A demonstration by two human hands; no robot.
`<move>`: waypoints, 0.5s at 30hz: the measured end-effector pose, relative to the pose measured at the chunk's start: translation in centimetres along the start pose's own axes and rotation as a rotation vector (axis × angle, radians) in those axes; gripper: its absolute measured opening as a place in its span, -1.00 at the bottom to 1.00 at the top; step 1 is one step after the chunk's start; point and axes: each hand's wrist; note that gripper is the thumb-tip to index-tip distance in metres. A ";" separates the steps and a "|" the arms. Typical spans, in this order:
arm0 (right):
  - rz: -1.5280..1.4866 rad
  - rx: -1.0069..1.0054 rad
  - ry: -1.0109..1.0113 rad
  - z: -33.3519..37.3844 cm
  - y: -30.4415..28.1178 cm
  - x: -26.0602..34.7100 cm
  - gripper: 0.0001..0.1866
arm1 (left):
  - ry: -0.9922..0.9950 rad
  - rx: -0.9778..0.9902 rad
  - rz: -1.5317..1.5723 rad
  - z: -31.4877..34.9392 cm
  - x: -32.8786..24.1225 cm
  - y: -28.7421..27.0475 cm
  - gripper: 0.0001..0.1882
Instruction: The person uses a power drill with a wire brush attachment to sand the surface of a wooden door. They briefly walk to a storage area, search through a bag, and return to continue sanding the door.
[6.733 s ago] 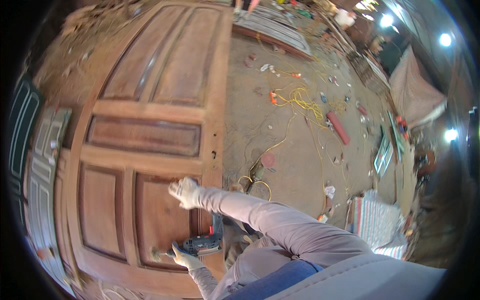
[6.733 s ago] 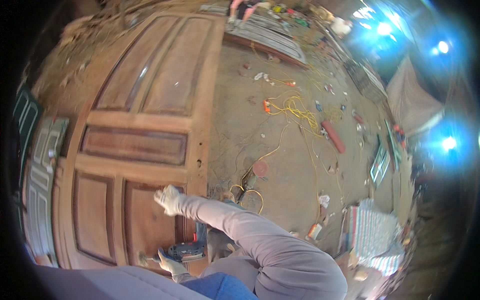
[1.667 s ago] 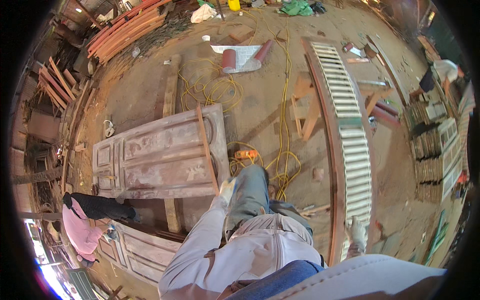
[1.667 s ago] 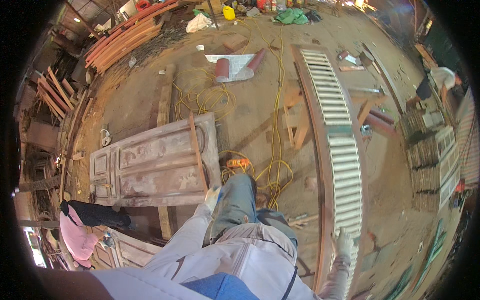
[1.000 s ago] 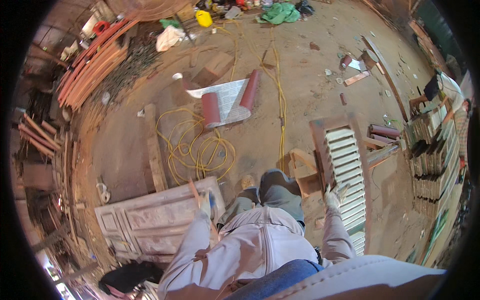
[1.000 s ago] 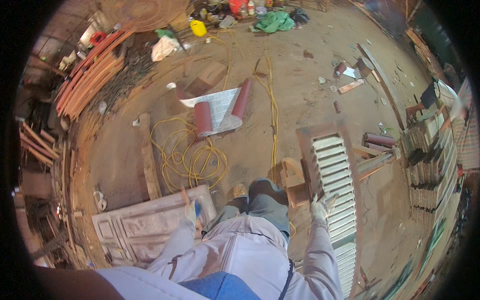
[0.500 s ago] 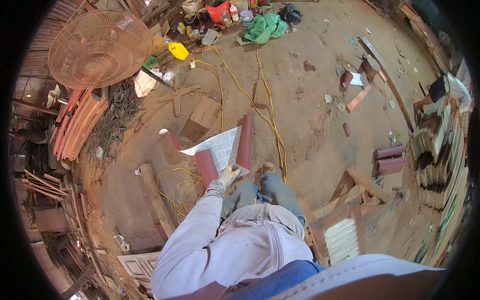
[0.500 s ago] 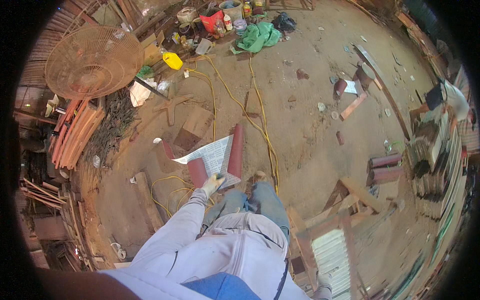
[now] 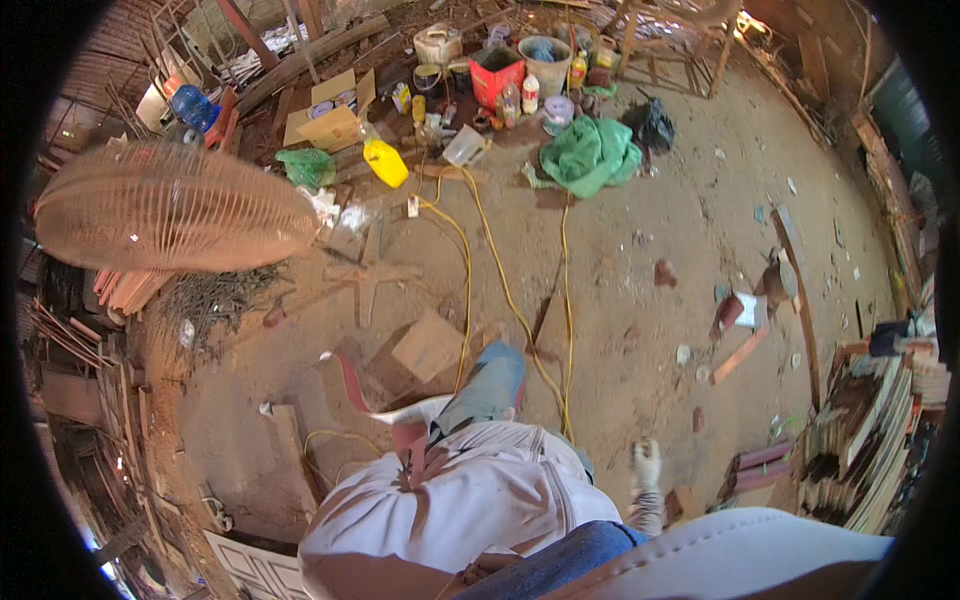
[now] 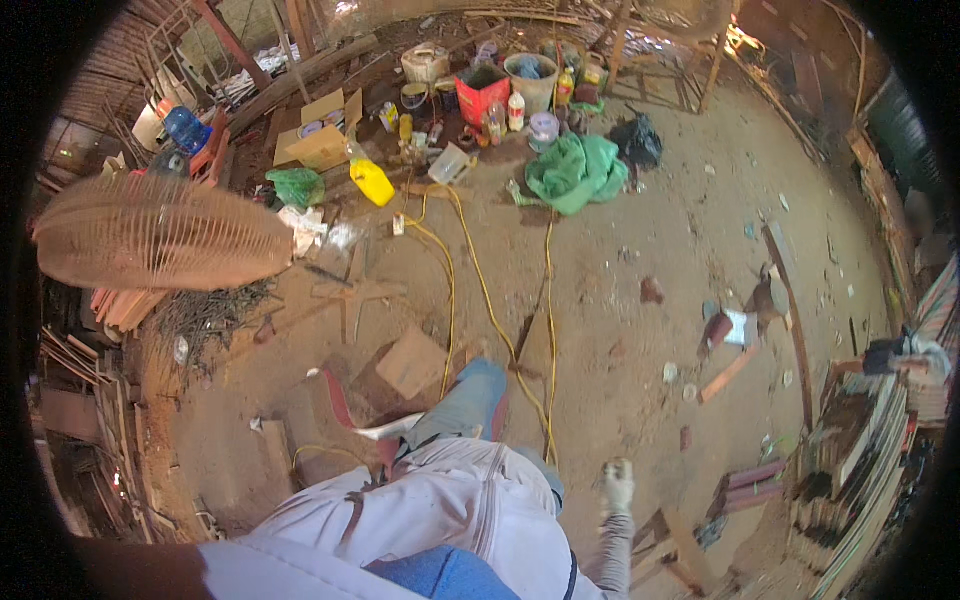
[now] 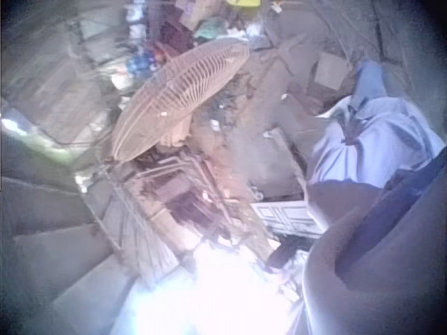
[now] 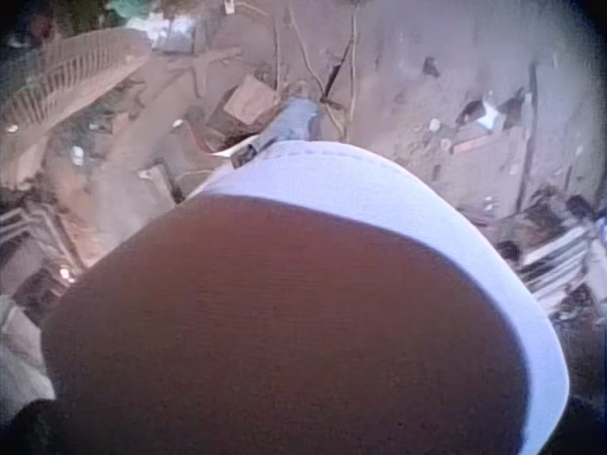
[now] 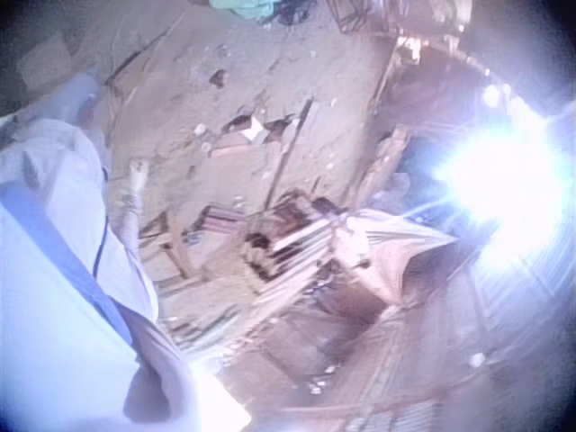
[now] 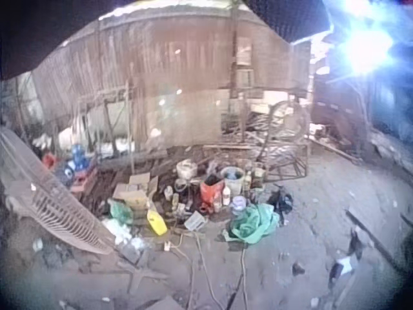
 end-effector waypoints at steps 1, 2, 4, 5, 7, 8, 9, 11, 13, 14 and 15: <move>0.147 0.124 -0.053 -1.4 3.3 1.6 -0.73 | 0.110 -0.032 -0.003 -2.3 -5.1 -0.2 -0.65; 0.289 0.211 -0.119 -2.6 5.9 3.0 -0.69 | 0.223 -0.041 -0.014 -4.6 -11.4 0.4 -0.65; 0.434 0.457 -0.222 -6.1 10.3 3.5 -0.65 | 0.442 -0.024 0.006 -5.1 -27.5 2.0 -0.65; 0.275 0.404 -0.140 -7.5 11.8 5.7 -0.65 | 0.543 -0.034 0.038 -4.4 -35.6 1.7 -0.65; -0.037 0.313 0.012 -10.4 14.1 10.7 -0.65 | 0.613 0.071 0.089 -3.0 -48.6 0.1 -0.64; -0.224 0.297 0.115 -13.1 14.8 10.8 -0.62 | 0.798 -0.062 0.124 -5.8 -53.8 -0.7 -0.59; -0.102 0.193 0.156 -14.5 14.9 13.6 -0.61 | 0.814 0.089 0.234 -6.3 -59.9 0.1 -0.58; 0.136 0.068 0.257 -18.7 14.2 15.2 -0.71 | 0.864 0.089 0.138 -7.8 -69.1 1.4 -0.53; 0.505 0.199 0.218 -23.4 14.1 18.4 -0.72 | 0.890 -0.158 -0.131 -11.1 -76.5 2.2 -0.47; 0.609 0.274 0.196 -26.1 14.7 20.3 -0.73 | 0.859 -0.214 -0.211 -13.0 -80.0 3.0 -0.43; 0.667 0.359 0.152 -28.9 14.9 21.5 -0.74 | 0.793 -0.152 -0.156 -14.1 -82.9 4.8 -0.40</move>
Point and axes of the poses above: each hand's wrist, its own z-axis away from the middle knuckle, its own y-axis out of the palm, x = y × z, and after that the axes turned 11 degrees about -z, right-handed
